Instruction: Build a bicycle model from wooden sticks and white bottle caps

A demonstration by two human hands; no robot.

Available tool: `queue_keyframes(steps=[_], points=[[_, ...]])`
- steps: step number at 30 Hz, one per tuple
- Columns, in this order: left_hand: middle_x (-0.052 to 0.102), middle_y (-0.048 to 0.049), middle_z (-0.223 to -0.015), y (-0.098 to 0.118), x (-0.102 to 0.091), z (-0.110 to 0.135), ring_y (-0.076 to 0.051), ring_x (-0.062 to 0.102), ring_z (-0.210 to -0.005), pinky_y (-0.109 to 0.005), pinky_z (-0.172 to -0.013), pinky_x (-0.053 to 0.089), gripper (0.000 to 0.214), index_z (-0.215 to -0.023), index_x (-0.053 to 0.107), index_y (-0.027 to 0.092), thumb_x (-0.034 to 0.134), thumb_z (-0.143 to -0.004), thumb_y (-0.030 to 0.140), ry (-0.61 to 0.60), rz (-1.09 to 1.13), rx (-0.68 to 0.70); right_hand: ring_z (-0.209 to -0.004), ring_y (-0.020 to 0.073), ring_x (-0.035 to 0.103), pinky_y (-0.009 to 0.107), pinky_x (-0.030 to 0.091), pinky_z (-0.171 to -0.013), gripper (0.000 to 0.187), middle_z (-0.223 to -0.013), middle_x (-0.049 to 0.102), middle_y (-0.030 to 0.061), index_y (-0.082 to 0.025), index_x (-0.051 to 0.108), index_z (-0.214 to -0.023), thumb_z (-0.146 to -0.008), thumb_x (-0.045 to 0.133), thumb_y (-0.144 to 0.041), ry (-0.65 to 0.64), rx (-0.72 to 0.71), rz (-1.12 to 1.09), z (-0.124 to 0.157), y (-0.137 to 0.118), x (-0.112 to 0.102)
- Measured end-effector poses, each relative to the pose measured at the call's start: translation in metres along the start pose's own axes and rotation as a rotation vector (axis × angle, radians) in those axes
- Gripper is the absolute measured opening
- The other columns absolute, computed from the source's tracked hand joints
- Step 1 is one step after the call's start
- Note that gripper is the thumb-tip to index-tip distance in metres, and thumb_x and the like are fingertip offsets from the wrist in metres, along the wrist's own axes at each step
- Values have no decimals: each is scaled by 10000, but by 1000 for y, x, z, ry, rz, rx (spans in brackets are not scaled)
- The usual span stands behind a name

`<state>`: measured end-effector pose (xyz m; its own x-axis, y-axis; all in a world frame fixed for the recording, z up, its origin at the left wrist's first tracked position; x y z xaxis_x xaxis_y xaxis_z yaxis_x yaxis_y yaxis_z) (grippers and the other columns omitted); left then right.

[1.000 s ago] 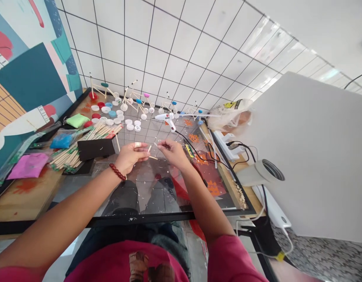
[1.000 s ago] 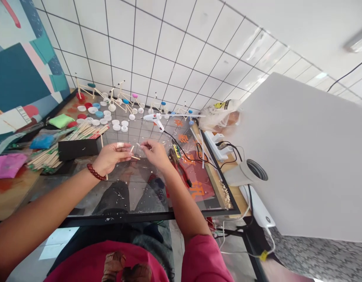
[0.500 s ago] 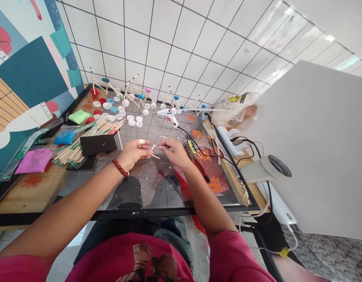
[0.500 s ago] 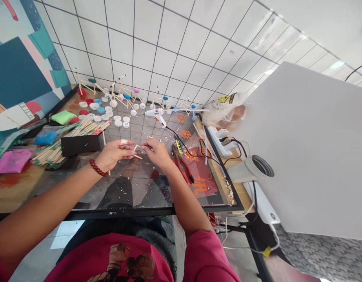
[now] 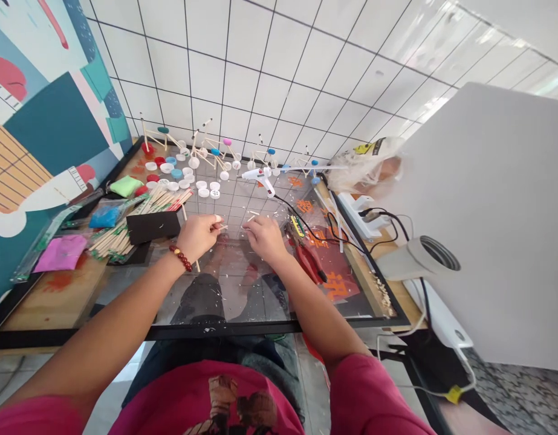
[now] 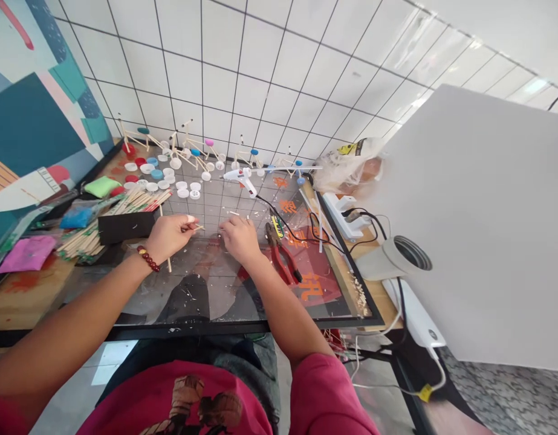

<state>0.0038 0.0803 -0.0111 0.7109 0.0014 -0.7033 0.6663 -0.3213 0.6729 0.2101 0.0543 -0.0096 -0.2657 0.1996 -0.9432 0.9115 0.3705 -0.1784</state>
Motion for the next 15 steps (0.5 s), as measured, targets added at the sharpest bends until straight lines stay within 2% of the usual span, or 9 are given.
queue_keyframes(steps=[6,10,12,15], points=[[793,-61,-930,1,-18,-2,-248,725,-868,-313,-714,503,245,-1040,774,221,653,-827,234,67,-190,-100,-1002,237,576,361,301,-861,222,-1068,705,79,-214,713,-1050,-984,501,-229,-3,-57,34,2,-2,-1],[743,-105,-1097,0,-23,-9,-260,682,-1001,-330,-800,498,339,-1155,723,170,538,-871,150,101,-310,41,-1015,239,559,365,282,-856,222,-1081,702,86,-213,710,-1062,-983,503,-236,1,-62,66,2,-2,-3],[694,-153,-1158,8,-16,-12,-292,641,-1068,-365,-841,484,390,-1183,703,138,479,-868,87,32,-424,126,-1011,239,553,368,274,-854,226,-1084,704,87,-211,715,-1048,-984,500,-240,15,-78,75,2,-3,-4],[658,-203,-1127,26,1,-14,-333,587,-1113,-409,-889,453,359,-1055,735,111,452,-848,38,-175,-530,179,-996,239,553,373,265,-851,234,-1068,710,86,-210,725,-1006,-983,494,-237,22,-107,79,2,-6,-4]])
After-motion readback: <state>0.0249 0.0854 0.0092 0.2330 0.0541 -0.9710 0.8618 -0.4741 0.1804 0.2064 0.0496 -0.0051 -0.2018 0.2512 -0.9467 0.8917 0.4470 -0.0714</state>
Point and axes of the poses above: each hand's wrist, its own z-axis away from the middle knuckle, its own x-axis out of the palm, y = z × x, the point moved 1 cm from there along -z, towards the middle knuckle
